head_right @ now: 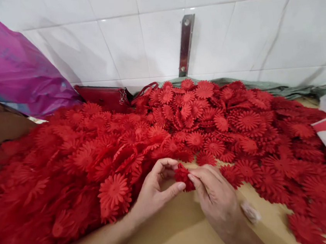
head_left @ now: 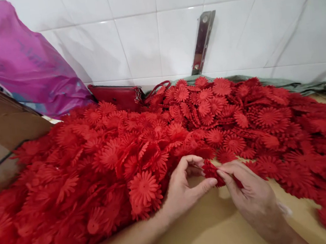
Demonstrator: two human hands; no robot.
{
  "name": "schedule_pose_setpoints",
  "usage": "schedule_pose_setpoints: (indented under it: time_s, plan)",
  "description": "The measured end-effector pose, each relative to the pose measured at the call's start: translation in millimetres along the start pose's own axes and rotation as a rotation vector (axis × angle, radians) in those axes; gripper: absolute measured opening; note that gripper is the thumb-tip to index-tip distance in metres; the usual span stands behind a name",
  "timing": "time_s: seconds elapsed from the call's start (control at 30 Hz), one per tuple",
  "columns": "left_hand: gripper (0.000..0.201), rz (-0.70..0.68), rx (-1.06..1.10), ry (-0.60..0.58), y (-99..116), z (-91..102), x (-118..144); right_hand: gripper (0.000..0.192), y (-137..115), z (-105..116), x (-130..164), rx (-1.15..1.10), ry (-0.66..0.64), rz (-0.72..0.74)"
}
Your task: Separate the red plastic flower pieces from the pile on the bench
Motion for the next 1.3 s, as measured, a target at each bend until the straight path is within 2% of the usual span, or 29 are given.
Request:
schedule_pose_setpoints:
  time_s: [0.13,0.23,0.3,0.4,0.57,0.7,0.8,0.93,1.17,1.3]
  plan:
    - [0.035,0.048,0.125,-0.041,-5,-4.4,0,0.009,-4,-1,1,0.054,-0.005,0.108]
    - [0.044,0.12,0.288,-0.084,-13,-9.9,0,0.009,-7,-1,3,0.088,-0.006,0.169]
    - [0.051,0.182,0.382,-0.1,-19,-13.1,1,0.009,-5,0,3,0.092,-0.011,0.137]
    - [0.051,0.211,0.446,-0.103,-21,-14.7,1,0.009,0,3,1,0.027,-0.008,0.007]
    - [0.041,0.185,0.417,-0.116,-14,-14.3,0,0.011,2,-1,-4,-0.133,-0.005,-0.132]
    - [0.035,0.161,0.356,-0.102,-13,-10.9,-1,0.005,17,-5,0,-0.212,0.012,-0.252]
    - [0.032,0.173,0.337,-0.083,-16,-9.7,-3,0.016,18,-5,2,-0.224,0.014,-0.242]
    - [0.034,0.242,0.349,-0.02,-23,-7.6,-3,0.01,9,-2,-2,-0.225,0.026,-0.186]
    - [0.037,0.248,0.331,0.0,-18,-6.9,-3,0.008,10,-3,-2,-0.273,0.035,-0.242]
    - [0.036,0.223,0.288,0.022,-18,-3.9,-2,0.009,18,-6,1,-0.417,0.032,-0.318]
Point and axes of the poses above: each hand's wrist, its own x-axis away from the middle knuckle, its own z-axis out of the back of the hand, y = z × x, the point moved 8 cm from there along -x, towards the middle knuckle, and after that the axes turned 10 degrees about -x, right-handed, at the moved point
